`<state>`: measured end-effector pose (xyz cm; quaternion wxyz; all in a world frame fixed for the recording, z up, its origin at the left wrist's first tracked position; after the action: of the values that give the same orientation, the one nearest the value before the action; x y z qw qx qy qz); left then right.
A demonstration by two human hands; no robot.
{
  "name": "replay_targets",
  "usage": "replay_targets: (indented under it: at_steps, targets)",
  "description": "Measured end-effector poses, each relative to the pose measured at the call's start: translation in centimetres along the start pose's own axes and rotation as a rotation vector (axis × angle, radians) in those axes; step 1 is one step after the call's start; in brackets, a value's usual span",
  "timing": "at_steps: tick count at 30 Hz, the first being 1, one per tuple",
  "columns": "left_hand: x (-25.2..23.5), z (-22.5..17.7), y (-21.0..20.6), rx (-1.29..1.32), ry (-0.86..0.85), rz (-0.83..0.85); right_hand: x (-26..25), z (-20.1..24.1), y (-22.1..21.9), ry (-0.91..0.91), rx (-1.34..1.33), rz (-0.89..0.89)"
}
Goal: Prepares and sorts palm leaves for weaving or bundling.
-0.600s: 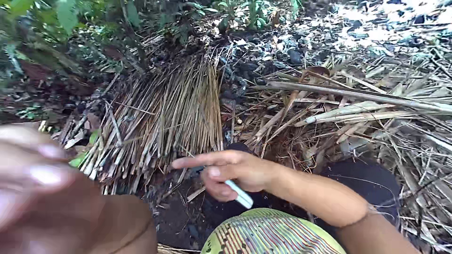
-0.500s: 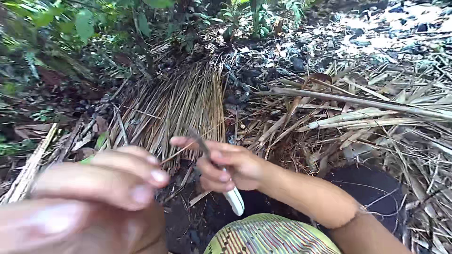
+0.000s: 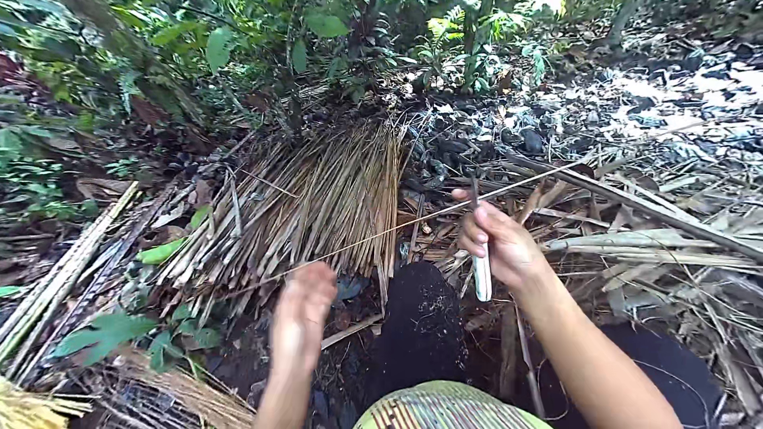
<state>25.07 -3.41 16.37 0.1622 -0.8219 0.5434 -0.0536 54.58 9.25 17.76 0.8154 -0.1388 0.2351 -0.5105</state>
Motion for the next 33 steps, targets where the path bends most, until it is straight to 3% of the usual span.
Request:
replay_targets:
  at_steps: [1,2,3,5,6,8,11,13,21,24,29,31,33]
  targets:
    - [1.3,1.3,-1.5,-0.126,0.035,0.166,0.2,-0.2,-0.3,-0.037,0.040,0.020]
    - [2.3,2.1,-2.7,-0.262,-0.062,0.334,0.5,-0.3,-0.5,-0.075,0.071,0.047]
    - [2.6,2.6,-3.7,-0.419,-0.271,0.449,0.7,-0.4,-0.5,-0.111,0.084,0.076]
    - [1.2,2.6,-5.5,-0.675,-0.615,0.497,1.3,-0.5,-0.5,-0.175,0.094,0.135]
    - [0.3,2.6,-6.4,-0.722,-0.607,0.527,1.6,-0.4,-0.5,-0.198,0.106,0.158]
    - [-0.7,2.9,-8.0,-0.613,-0.287,0.644,2.2,0.0,-0.2,-0.221,0.139,0.185]
    - [-0.7,3.6,-9.9,-0.200,0.303,0.699,2.8,1.0,0.6,-0.206,0.172,0.162]
    - [-0.6,4.1,-10.4,-0.034,0.542,0.679,3.1,1.8,1.2,-0.187,0.200,0.131]
    - [-1.0,5.7,-10.6,0.279,0.849,0.762,5.4,-0.5,1.4,-0.331,0.313,0.283]
    - [-1.3,6.6,-10.0,0.490,1.047,0.857,4.8,-0.1,2.2,-0.168,0.392,0.201]
    - [-0.7,8.3,-8.0,0.631,1.208,0.904,1.7,4.8,6.3,0.126,0.370,-0.124]
    - [-0.8,8.7,-7.8,0.664,1.234,0.893,2.1,4.4,5.9,0.067,0.344,-0.111]
    - [-1.2,8.9,-8.0,0.720,1.254,0.879,4.0,2.0,3.8,-0.112,0.342,0.000]
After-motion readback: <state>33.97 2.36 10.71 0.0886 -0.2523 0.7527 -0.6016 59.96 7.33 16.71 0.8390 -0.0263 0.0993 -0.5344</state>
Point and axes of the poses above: each hand's wrist, its own x-axis away from the middle knuckle, its own y-axis out of the back of the hand, z = x × y, the point moved 1 cm from there along -x, towards the middle knuckle, and after that the axes turned 6 degrees about x, right-handed, at the moved point
